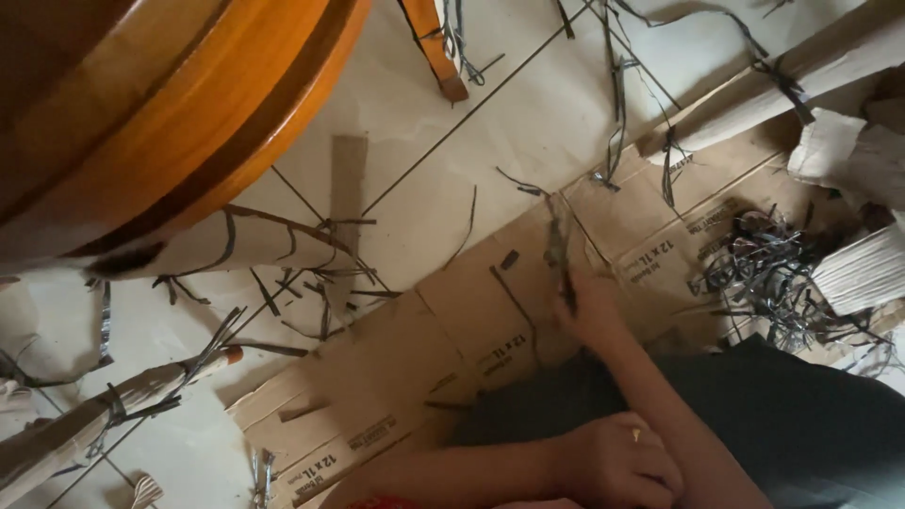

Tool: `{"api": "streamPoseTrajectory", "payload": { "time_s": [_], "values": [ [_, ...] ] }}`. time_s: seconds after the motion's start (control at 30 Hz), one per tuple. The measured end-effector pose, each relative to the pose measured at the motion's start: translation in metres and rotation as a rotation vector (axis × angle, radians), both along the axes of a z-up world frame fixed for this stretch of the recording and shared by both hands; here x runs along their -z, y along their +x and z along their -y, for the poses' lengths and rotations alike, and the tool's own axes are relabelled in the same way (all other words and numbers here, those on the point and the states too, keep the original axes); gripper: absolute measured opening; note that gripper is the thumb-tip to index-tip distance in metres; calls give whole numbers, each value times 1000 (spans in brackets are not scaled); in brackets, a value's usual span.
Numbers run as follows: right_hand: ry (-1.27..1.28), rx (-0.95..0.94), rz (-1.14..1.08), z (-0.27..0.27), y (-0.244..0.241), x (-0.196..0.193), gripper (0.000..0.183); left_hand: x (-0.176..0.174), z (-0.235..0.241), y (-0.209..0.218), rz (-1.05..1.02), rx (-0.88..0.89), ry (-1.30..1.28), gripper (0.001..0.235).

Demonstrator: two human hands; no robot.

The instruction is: Wrapping a wooden chair leg with protective paper and securing it by tying plastic strips.

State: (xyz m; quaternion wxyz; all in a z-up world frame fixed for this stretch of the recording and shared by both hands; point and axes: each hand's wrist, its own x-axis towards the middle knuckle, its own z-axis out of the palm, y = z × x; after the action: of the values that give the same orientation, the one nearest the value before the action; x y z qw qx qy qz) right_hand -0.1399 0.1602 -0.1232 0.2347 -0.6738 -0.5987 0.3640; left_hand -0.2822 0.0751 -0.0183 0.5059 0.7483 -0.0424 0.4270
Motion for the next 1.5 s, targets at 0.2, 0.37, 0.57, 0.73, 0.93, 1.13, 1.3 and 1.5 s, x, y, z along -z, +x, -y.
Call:
{"api": "streamPoseTrajectory", "payload": {
  "time_s": [0.2, 0.37, 0.57, 0.73, 0.93, 1.13, 1.3, 1.5],
  "values": [
    [-612, -244, 383, 21, -38, 38, 39, -24, -11, -4, 70, -55, -37, 50],
    [-272, -542, 682, 50, -36, 101, 22, -20, -11, -9, 63, -42, -67, 54],
    [-436, -498, 606, -6, -36, -30, 55, -1, 0, 1, 9, -20, 37, 51],
    [-234, 127, 223, -2, -11, -6, 26, -1, 6, 3, -79, -85, 128, 32],
    [-151, -392, 782, 41, -43, 108, 12, -17, -9, -19, -34, -46, 100, 51],
    [-584, -480, 577, 12, -54, 37, 28, 110, -2, -138, -448, -556, -154, 34],
    [-409, -252, 117, 9, -43, 19, 47, 188, 39, -268, -974, -1081, -183, 58],
    [-231, -214, 31, 36, -75, 48, 45, 174, 36, -270, -1015, -923, 105, 42]
  ]
}}
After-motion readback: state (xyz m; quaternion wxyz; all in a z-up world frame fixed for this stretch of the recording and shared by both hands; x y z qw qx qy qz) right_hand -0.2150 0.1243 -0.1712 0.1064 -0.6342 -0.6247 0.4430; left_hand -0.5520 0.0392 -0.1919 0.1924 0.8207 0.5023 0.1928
